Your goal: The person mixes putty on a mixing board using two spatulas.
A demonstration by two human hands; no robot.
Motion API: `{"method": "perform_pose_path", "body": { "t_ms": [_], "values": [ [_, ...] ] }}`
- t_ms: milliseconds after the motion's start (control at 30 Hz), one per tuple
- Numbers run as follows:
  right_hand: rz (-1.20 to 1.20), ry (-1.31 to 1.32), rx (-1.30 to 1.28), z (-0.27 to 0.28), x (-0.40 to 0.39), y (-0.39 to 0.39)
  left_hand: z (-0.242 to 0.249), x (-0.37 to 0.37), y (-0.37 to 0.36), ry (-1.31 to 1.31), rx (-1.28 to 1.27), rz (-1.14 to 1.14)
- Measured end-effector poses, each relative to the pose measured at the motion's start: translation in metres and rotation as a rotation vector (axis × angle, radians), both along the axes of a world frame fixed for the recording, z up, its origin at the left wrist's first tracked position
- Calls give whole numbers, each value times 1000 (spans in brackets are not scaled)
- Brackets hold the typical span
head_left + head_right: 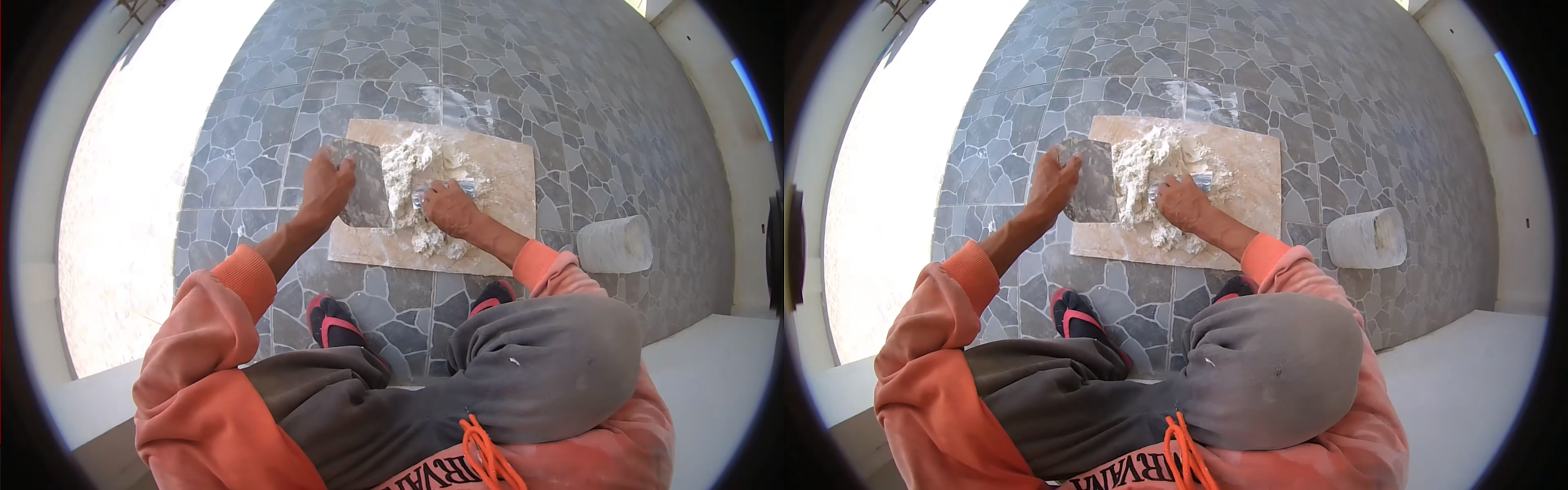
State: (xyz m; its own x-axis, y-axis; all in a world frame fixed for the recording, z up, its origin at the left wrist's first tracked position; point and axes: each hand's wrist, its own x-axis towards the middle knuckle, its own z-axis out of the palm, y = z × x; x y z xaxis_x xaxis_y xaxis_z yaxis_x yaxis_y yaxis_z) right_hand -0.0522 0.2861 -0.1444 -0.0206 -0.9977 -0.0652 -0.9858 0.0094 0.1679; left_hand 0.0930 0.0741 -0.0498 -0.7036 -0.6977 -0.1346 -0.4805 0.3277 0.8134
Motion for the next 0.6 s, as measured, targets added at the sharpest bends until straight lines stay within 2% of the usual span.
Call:
{"method": "perform_pose_path", "body": {
  "t_ms": [67, 133, 267, 367, 400, 467, 533, 600],
  "values": [
    [10, -1, 167, -2, -3, 5, -4, 2, 0, 6, -3, 16],
    [-27, -68, 241, 32, -8, -1, -3, 7, -5, 27, 31, 31],
    [-22, 45, -64, 52, -6, -20, -19, 10, -14, 84, 122, 70],
    [74, 32, 145, 5, 11, -15, -9, 9, -7, 35, -86, 88],
    [105, 17, 239, 6, 14, -15, -2, 7, -7, 21, -46, 81],
    [136, -32, 206, 11, 3, -10, 7, 9, -4, -15, 50, 77],
    [105, -14, 212, 47, -6, -15, -10, 10, -8, 25, -40, 74],
    [13, 29, 108, 54, -15, -21, -11, 9, -5, 55, -74, 97]
  ]
}}
